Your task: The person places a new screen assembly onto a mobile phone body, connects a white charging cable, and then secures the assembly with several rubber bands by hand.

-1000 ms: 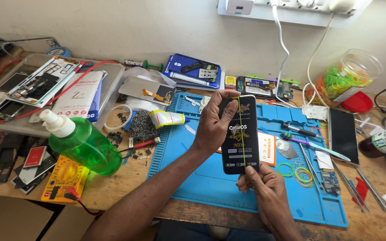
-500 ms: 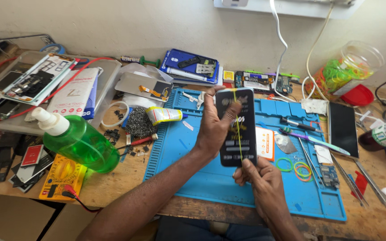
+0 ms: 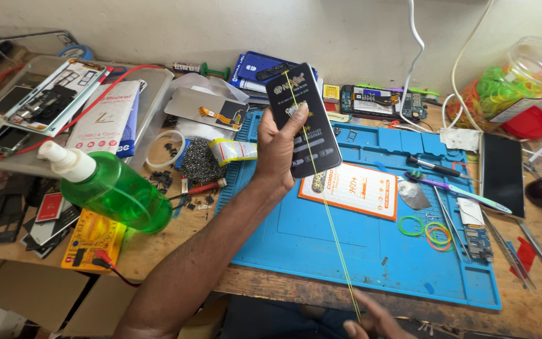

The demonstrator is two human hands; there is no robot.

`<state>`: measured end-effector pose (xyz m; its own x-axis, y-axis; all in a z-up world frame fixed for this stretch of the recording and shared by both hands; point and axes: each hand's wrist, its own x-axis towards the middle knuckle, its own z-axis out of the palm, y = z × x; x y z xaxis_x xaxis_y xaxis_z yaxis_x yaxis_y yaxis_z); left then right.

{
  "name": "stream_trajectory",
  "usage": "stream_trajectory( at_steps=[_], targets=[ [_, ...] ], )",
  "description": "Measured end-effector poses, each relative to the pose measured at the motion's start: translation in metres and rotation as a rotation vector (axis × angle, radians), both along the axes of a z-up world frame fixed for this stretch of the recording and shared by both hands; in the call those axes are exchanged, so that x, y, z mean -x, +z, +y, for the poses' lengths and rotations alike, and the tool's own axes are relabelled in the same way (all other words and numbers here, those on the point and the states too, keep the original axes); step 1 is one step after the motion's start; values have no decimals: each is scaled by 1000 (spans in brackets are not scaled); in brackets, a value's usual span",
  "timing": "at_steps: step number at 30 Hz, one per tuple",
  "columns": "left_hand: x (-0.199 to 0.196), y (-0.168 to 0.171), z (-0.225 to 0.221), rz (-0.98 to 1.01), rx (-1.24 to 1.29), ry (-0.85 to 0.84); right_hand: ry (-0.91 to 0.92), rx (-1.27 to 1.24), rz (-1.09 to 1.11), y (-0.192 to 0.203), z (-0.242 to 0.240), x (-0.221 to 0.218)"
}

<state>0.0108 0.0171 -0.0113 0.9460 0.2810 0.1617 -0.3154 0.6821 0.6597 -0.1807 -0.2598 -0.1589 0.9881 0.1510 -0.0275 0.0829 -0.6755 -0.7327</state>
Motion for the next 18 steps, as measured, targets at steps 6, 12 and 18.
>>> stream_trajectory(
  at_steps=[6, 12, 18],
  targets=[
    [-4, 8, 12, -30, 74, 9, 8, 56, 29, -38, -12, 6],
    [14, 29, 4, -53, 198, -96, -53, 25, -44, -51, -21, -4],
    [51, 41, -5, -200, 298, -154, -348, -263, -121, -47, -24, -21]
  ],
)
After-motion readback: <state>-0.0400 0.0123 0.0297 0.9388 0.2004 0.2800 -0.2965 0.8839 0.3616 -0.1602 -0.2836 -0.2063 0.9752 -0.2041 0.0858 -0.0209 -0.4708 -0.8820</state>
